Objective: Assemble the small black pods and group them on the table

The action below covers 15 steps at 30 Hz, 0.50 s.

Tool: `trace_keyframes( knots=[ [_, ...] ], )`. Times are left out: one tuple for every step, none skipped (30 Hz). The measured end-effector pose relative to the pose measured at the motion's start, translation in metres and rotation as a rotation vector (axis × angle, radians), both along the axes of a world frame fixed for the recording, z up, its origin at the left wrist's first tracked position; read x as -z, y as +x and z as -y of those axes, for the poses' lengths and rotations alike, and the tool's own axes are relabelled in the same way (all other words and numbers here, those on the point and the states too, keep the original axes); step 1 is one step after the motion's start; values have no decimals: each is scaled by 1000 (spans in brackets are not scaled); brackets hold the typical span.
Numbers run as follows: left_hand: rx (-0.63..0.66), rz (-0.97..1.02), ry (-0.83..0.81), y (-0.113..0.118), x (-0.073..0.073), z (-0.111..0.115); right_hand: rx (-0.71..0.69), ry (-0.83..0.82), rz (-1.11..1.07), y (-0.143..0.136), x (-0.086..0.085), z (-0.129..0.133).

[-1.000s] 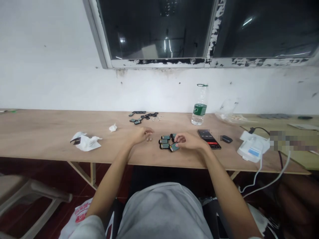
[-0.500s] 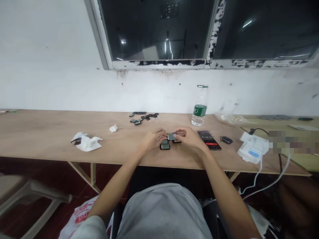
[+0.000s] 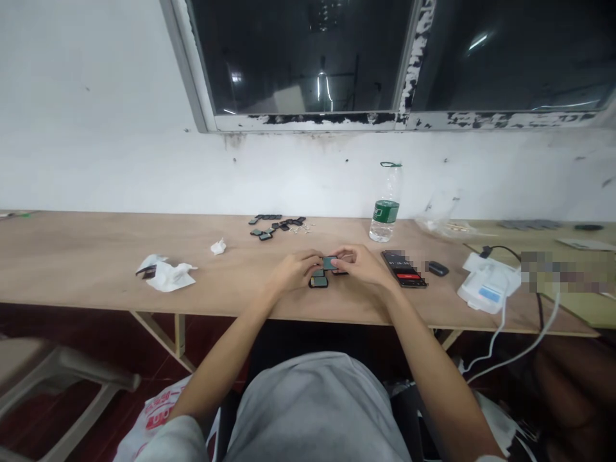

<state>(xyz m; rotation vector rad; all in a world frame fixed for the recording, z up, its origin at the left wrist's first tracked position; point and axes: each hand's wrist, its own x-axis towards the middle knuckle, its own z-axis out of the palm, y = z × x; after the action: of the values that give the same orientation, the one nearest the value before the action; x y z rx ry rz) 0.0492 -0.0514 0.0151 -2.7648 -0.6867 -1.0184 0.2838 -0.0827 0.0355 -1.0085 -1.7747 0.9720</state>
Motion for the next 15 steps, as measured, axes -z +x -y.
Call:
trace_keyframes(
  knots=[
    [-7,0,14,0,2,-1,0,-4,-8,0,0,0],
    [-13,1,27,-1,3,-2,-1,-12,-20,-1,-1,1],
    [-17,4,40,-1,5,-3,-2,-21,-35,-1,-2,1],
    [-19,11,47,-1,6,-3,-1,-29,-50,-1,-2,1],
    [-20,20,46,-1,7,-4,3,-36,-63,-1,-3,2],
    [-21,28,39,-1,8,-4,8,-41,-76,-2,-4,2],
    [-24,38,29,-1,8,-5,15,-46,-87,-2,-4,1],
    [-29,47,15,-1,9,-5,19,-51,-97,-2,-4,1],
    [-34,54,-2,-1,9,-5,22,-59,-106,-2,-3,0],
    [-41,61,-21,-1,9,-5,25,-66,-115,-2,-3,0],
    [-47,71,-40,-1,9,-5,28,-73,-122,-2,-3,0],
    [-54,84,-61,-1,9,-5,36,-79,-127,-2,-3,-1],
    [-58,96,-79,-1,9,-5,45,-84,-133,-2,-3,-1],
    [-59,105,-89,0,8,-4,56,-87,-138,-3,-3,0],
    [-54,112,-88,0,8,-3,65,-88,-142,-3,-3,0]
  ],
)
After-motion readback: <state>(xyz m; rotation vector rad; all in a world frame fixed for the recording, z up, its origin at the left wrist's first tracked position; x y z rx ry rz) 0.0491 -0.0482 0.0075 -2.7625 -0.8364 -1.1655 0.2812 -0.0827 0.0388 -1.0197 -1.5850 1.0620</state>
